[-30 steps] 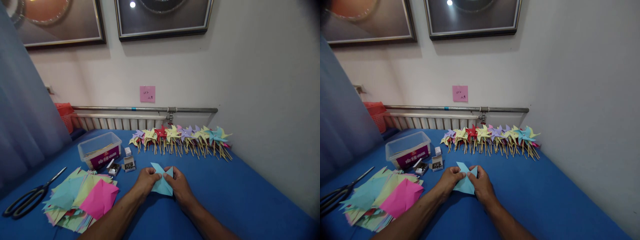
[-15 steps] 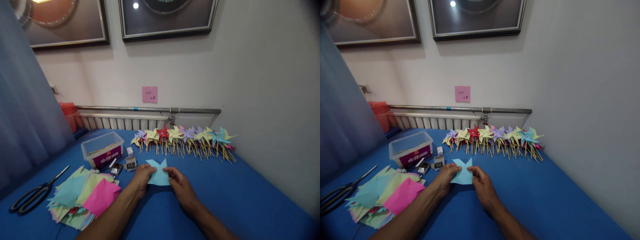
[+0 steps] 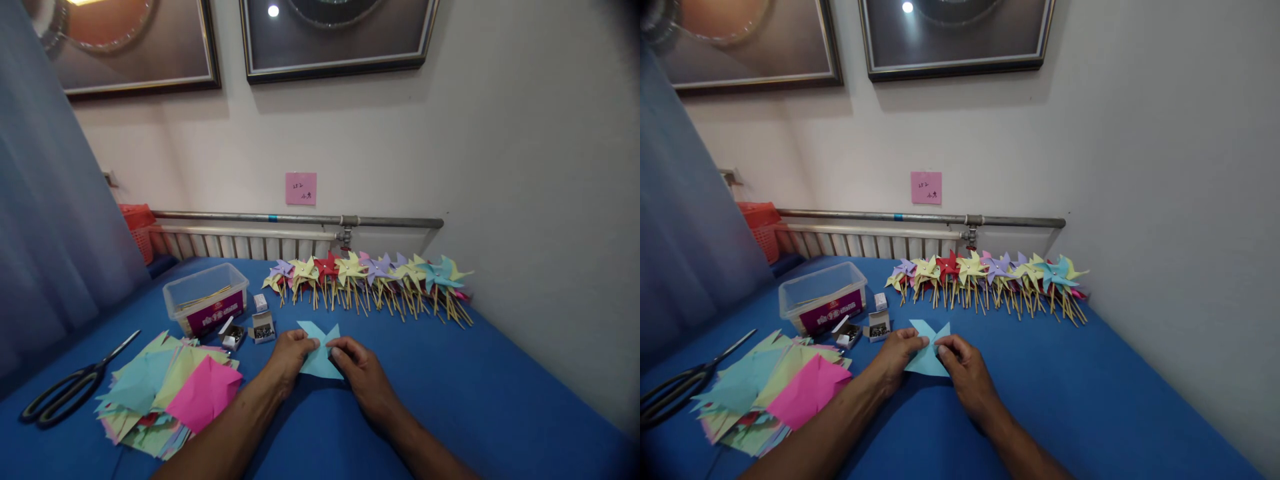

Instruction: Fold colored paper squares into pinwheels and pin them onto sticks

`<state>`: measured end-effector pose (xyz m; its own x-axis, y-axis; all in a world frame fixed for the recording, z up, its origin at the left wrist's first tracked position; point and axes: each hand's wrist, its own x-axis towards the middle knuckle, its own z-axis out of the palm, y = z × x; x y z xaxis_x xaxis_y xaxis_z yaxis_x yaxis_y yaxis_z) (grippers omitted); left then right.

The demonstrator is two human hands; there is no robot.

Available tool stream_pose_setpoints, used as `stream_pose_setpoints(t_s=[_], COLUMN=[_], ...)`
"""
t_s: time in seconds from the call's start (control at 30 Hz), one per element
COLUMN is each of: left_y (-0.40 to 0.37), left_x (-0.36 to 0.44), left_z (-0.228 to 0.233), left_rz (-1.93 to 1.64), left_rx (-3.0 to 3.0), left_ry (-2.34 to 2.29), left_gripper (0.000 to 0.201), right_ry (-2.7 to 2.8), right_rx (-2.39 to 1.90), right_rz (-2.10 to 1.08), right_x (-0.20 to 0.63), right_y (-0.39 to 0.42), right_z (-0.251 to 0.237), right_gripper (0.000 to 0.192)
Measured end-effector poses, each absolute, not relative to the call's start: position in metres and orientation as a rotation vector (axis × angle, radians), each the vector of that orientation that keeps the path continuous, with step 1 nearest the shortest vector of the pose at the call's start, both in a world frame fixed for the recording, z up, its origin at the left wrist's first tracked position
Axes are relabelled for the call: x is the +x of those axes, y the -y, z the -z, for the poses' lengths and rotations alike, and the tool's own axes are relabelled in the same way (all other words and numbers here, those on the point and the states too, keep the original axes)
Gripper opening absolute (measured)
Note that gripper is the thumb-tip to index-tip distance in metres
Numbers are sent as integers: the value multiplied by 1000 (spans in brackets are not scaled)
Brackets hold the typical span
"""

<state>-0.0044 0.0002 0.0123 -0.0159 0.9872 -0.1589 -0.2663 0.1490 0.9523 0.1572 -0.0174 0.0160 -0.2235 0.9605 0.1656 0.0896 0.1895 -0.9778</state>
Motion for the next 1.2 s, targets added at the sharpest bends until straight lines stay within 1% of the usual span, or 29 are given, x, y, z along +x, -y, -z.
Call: stream_pose_setpoints(t_s=[0.3, 0.5, 0.73, 0.87, 1.07, 1.2], left_y=[3, 5, 6, 6, 7, 7], left_x=[0, 5, 7, 7, 7, 7], left_z=[-13, -15, -15, -15, -18, -17], left_rz=[-1188, -1177, -1181, -1190, -1193, -1185], left_rx=[938, 929, 935, 927, 911, 930], left_ry=[-1135, -1119, -1133, -1132, -1163, -1169], left_gripper=[27, 19, 23, 20, 21, 19], right_ry=[1429, 1334, 1401, 1427, 1501, 1532], right_rx=[-1018, -1071, -1106, -1117, -1131, -1167], right_rz=[-1194, -1175, -1122, -1084, -1106, -1068], right_x=[155, 151, 152, 152, 153, 154], right_y=[13, 11, 11, 13, 15, 15], right_z=[-4, 2, 6, 2, -3, -5], right_gripper=[28, 42, 29, 22, 20, 26])
